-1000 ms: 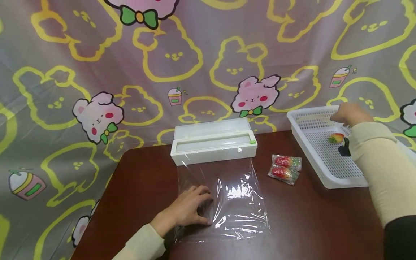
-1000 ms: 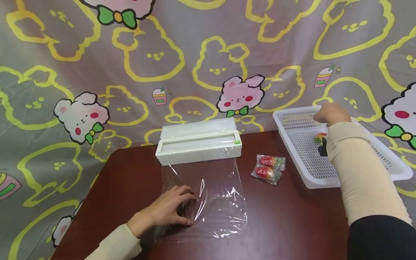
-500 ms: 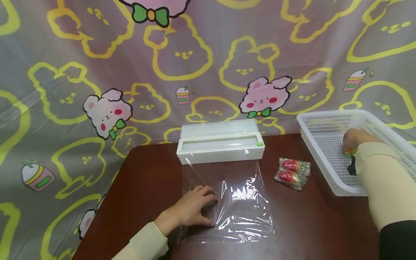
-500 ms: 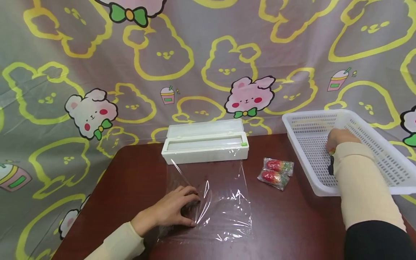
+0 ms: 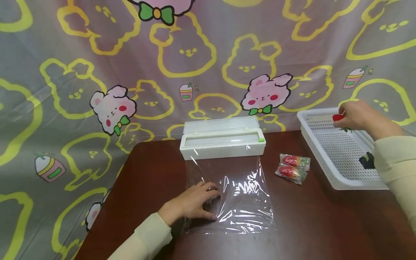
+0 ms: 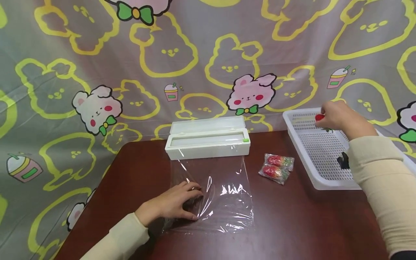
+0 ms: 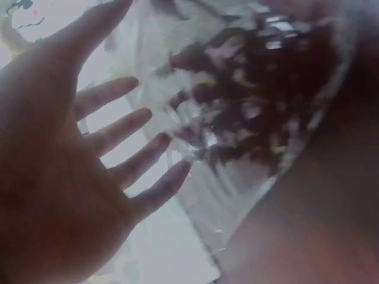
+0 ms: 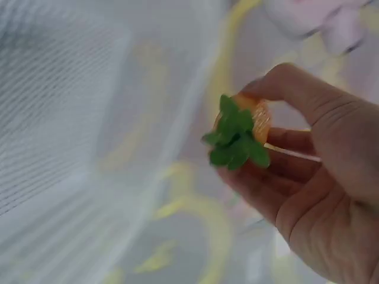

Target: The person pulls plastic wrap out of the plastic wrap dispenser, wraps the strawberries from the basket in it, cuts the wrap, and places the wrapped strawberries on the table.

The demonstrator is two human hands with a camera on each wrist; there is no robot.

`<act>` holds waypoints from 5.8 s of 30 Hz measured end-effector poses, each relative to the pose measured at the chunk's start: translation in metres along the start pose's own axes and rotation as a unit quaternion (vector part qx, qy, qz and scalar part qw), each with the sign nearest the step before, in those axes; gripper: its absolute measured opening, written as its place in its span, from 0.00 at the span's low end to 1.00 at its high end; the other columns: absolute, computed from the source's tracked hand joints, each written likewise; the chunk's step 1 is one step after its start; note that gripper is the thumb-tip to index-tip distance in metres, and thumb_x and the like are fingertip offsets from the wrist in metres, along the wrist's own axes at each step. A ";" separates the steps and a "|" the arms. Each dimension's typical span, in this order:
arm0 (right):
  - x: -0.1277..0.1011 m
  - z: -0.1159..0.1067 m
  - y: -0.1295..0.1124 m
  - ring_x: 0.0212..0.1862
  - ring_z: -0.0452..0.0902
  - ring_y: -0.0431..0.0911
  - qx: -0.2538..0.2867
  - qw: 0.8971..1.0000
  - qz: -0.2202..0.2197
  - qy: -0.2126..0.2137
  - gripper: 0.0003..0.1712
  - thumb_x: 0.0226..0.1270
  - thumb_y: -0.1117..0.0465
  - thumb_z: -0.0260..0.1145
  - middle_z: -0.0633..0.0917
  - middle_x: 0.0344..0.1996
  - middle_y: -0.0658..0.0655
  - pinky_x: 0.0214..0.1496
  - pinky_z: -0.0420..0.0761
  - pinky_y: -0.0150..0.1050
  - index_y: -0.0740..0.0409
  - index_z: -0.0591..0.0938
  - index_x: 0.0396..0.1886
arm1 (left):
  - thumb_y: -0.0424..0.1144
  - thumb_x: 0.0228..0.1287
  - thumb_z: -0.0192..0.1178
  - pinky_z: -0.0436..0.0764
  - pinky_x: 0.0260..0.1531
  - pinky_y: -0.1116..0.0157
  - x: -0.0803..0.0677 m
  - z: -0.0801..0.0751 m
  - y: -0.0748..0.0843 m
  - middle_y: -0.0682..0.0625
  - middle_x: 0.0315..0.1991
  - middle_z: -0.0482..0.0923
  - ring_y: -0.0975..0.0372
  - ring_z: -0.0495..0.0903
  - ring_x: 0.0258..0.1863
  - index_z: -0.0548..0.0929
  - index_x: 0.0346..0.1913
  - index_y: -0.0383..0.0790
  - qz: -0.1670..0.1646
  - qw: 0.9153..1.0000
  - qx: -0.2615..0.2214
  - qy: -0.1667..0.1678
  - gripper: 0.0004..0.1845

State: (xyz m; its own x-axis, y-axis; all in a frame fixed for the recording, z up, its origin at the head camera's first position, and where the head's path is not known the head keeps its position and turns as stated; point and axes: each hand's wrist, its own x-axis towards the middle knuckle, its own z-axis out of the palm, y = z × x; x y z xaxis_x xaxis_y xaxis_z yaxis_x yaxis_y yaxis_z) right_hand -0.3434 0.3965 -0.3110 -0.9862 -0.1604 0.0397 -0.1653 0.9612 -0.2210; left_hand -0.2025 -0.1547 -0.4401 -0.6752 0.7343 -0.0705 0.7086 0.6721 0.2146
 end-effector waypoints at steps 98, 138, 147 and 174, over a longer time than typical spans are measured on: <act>-0.138 0.175 -0.169 0.28 0.72 0.31 0.234 0.930 -0.277 -0.057 0.07 0.74 0.65 0.65 0.78 0.25 0.40 0.30 0.76 0.31 0.50 0.81 0.34 | 0.29 0.75 0.58 0.82 0.36 0.67 -0.084 0.013 -0.039 0.54 0.33 0.86 0.63 0.85 0.34 0.78 0.43 0.40 -0.017 0.972 -0.160 0.171 0.03; -0.112 0.154 -0.210 0.33 0.75 0.41 0.135 0.961 -0.240 -0.011 0.06 0.66 0.65 0.70 0.83 0.32 0.49 0.37 0.81 0.41 0.58 0.84 0.41 | 0.29 0.68 0.62 0.80 0.32 0.65 -0.045 -0.016 0.001 0.54 0.34 0.76 0.64 0.75 0.30 0.84 0.45 0.35 -0.072 0.987 -0.039 0.138 0.06; -0.100 0.184 -0.215 0.43 0.80 0.44 0.176 0.938 -0.281 -0.102 0.05 0.68 0.69 0.65 0.83 0.38 0.50 0.48 0.82 0.49 0.59 0.84 0.41 | 0.32 0.69 0.62 0.82 0.39 0.62 -0.032 0.006 -0.005 0.50 0.39 0.79 0.60 0.78 0.37 0.84 0.47 0.37 -0.054 0.994 -0.077 0.057 0.07; -0.108 0.185 -0.174 0.35 0.76 0.35 0.092 0.925 -0.368 0.016 0.08 0.60 0.68 0.75 0.79 0.33 0.44 0.38 0.83 0.39 0.53 0.87 0.36 | 0.27 0.67 0.65 0.83 0.45 0.61 -0.062 0.015 -0.035 0.50 0.40 0.82 0.59 0.82 0.42 0.86 0.41 0.38 0.019 0.989 -0.010 0.150 0.05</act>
State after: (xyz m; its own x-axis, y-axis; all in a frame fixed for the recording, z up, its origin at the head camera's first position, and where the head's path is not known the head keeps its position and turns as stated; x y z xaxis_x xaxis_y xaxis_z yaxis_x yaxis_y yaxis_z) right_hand -0.2087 0.2049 -0.4568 -0.6056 -0.7473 0.2736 -0.7931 0.5385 -0.2845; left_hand -0.1829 -0.2224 -0.4576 -0.6802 0.6964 0.2286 0.7329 0.6403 0.2301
